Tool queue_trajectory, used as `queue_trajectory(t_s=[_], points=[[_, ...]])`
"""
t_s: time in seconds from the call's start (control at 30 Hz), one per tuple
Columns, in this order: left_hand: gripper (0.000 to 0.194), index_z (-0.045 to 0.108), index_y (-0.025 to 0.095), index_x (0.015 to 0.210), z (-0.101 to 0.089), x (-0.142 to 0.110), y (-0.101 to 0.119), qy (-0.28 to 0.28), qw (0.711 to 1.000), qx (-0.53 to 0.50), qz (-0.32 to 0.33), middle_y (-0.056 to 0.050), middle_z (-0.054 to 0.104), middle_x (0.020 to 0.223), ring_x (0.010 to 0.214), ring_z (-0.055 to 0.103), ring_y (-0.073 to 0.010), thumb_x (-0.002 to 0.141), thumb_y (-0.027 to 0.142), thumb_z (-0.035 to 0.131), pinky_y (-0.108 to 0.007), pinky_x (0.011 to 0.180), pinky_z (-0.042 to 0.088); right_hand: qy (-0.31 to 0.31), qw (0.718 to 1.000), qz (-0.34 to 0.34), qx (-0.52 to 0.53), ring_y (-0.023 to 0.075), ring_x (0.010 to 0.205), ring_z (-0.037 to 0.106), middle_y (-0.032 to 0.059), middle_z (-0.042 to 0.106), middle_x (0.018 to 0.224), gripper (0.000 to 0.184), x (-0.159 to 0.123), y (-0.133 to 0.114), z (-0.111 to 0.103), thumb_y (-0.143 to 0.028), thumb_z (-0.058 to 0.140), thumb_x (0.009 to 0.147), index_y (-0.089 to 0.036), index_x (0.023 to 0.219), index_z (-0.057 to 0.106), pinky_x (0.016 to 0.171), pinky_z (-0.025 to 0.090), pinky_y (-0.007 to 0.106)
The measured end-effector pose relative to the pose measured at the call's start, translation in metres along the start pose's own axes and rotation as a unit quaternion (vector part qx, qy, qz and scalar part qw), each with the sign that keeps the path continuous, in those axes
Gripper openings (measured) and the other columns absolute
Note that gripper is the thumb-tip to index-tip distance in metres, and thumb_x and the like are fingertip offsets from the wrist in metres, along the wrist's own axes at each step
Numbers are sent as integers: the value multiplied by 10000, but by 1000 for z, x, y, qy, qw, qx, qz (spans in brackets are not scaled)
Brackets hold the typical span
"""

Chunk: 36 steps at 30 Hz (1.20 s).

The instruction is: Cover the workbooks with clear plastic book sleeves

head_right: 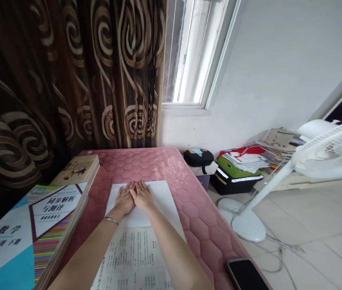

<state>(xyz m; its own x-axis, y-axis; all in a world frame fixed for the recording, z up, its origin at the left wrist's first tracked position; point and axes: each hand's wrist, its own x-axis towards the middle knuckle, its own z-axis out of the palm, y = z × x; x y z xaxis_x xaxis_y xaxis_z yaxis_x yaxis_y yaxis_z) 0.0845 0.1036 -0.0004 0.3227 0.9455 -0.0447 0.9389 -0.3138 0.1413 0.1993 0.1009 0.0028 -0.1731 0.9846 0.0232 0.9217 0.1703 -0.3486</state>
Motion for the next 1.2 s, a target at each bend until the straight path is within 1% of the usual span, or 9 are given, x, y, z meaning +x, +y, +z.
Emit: queue_trajectory(t_s=[0.23,0.43,0.6,0.67,0.77,0.87,0.93,1.07,1.2], points=[[625,259,92,1513,0,0,-11,35,995,2,-90,-106,224,1590,1468,210,-192,947,351,198,-406,1198,132,5,996,74,-53,226,1483,130,153,204,1588,670,-17,63,-16,-464,151,996,-48,1512,248,1192,80,440],[594,349,107,1476,-3,-3,-31,86,984,22,-158,-135,277,1570,1460,230,-271,961,359,194,-617,1160,92,-1,987,135,-85,214,1482,136,136,157,1603,667,-24,95,-26,-452,107,991,-64,1523,213,1188,56,473],[544,481,32,1383,-12,-11,-36,130,970,49,-201,-212,400,1496,1446,226,-361,952,245,228,-657,1137,96,5,987,134,-89,215,1480,143,129,178,1598,667,-24,92,-25,-444,123,988,-50,1515,230,1189,58,478],[543,491,-1,1367,-13,-12,-28,134,973,54,-179,-230,393,1495,1458,170,-372,941,183,209,-650,1140,87,3,987,133,-90,221,1479,149,131,186,1597,668,-25,92,-25,-443,133,988,-42,1514,229,1189,68,481],[559,425,60,1434,-8,-8,-6,100,991,35,-84,-166,363,1530,1466,193,-296,912,115,233,-552,1181,114,7,986,135,-93,255,1476,158,157,201,1589,649,-24,90,-28,-415,191,987,-29,1504,252,1180,70,517],[561,354,159,1485,0,-1,17,54,998,2,-10,-96,326,1557,1446,272,-236,929,201,294,-505,1185,169,31,986,135,-94,304,1477,135,199,259,1561,596,-20,78,-29,-341,251,975,-39,1484,327,1160,24,579],[561,327,185,1497,4,3,26,38,999,-13,7,-79,278,1576,1453,252,-246,941,247,286,-551,1174,137,43,989,113,-84,301,1478,133,200,289,1549,578,-16,61,-25,-317,251,974,-56,1480,347,1161,52,572],[589,267,146,1516,3,4,25,14,999,-23,24,-116,236,1587,1473,183,-268,946,291,297,-570,1170,45,26,999,21,-36,197,1463,216,118,305,1560,596,-7,22,-9,-387,173,1004,-92,1505,301,1175,199,393],[592,256,186,1522,1,1,18,0,1000,-22,18,-106,237,1588,1479,173,-227,947,322,287,-550,1182,20,-1,1000,-7,-10,201,1469,193,105,301,1562,670,-5,11,1,-470,92,1003,-71,1505,286,1198,131,402]])
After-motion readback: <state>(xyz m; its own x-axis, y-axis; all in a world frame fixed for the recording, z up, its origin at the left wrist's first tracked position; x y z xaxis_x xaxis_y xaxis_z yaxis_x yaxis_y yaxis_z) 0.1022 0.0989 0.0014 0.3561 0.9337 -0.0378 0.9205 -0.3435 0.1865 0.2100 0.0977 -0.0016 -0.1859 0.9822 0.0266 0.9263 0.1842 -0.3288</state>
